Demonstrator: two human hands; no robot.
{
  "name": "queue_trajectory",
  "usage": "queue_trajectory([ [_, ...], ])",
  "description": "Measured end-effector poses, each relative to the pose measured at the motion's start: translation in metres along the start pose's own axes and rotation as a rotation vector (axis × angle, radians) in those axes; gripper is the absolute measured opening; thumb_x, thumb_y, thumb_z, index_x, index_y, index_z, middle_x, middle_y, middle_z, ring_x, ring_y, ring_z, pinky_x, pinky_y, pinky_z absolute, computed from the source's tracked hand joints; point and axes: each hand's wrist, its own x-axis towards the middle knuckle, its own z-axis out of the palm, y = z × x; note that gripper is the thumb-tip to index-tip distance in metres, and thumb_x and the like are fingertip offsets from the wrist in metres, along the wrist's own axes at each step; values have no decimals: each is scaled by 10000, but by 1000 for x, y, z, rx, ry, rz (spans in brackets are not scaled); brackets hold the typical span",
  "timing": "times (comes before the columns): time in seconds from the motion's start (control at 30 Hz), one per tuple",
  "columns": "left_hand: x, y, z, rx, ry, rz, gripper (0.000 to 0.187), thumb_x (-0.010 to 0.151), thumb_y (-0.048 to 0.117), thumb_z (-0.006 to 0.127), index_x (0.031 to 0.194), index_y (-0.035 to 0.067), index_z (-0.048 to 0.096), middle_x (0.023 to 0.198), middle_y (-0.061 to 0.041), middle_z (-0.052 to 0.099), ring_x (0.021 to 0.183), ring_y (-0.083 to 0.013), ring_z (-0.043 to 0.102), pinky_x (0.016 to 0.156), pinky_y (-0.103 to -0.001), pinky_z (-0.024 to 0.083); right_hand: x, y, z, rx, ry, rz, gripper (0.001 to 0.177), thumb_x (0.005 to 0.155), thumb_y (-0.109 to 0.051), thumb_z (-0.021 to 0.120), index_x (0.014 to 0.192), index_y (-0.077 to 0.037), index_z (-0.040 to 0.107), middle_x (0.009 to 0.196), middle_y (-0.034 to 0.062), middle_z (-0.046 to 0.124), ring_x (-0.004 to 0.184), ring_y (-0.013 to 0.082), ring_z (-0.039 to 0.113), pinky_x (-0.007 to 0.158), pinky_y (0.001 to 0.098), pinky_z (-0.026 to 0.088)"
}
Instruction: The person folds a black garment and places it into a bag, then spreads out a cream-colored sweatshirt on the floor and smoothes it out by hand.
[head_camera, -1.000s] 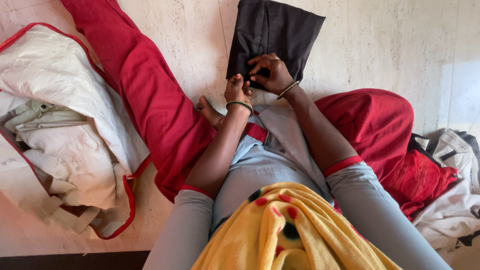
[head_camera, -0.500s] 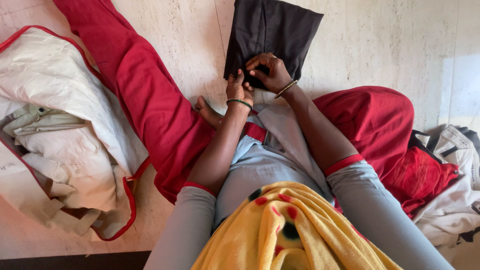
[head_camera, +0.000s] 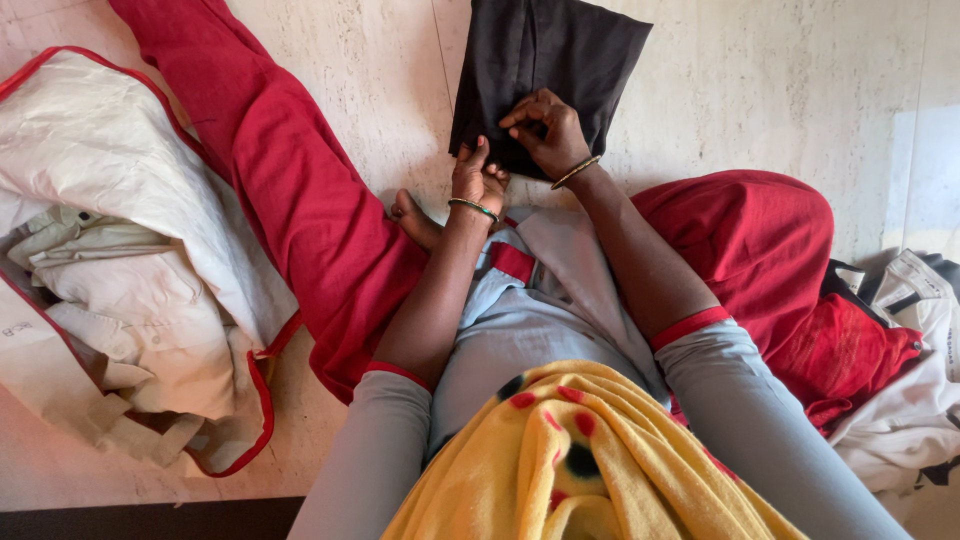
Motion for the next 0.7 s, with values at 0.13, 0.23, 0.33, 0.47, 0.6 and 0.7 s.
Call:
queue_trajectory([
  [0.13,0,0,-3,12,-27,19,209,915,242,780,1067,241,637,787,99,555,606,-67,477,569,-264,411,1,0,3,-8,-27,-2,229,825,68,818,1012,-61,795,1083,99,687,951,199,686,798,298,568],
  [0.23,2,-1,-5,26,-33,27,214,904,233,795,1067,235,657,774,93,565,615,-65,488,567,-260,419,0,-3,4,-44,-26,35,293,788,53,831,1059,-51,790,1057,94,686,919,198,676,772,302,555],
  [0.33,5,-3,-7,50,3,25,221,878,226,817,1052,237,680,741,87,559,613,-68,495,566,-258,433,0,-3,6,-46,-2,-47,295,787,46,834,1061,-57,792,1078,96,683,925,200,690,783,303,571],
  [0.47,5,-2,-5,55,19,9,236,865,218,830,1058,236,696,766,87,579,626,-70,504,578,-256,442,0,-3,5,-68,-1,42,260,890,-64,836,1137,-42,758,1034,104,671,863,194,682,747,308,557],
  [0.6,1,1,-1,99,2,25,252,858,220,827,1074,234,697,826,89,612,642,-68,504,576,-251,431,10,5,9,-162,-13,64,205,912,-178,836,1043,-41,756,1005,117,698,869,232,709,752,352,561],
  [0.7,-4,3,-2,158,-41,47,255,878,251,821,1102,227,701,844,87,609,658,-67,501,581,-257,436,12,15,8,-259,-71,72,202,920,-224,811,987,-41,755,1001,115,717,885,273,714,754,387,558],
])
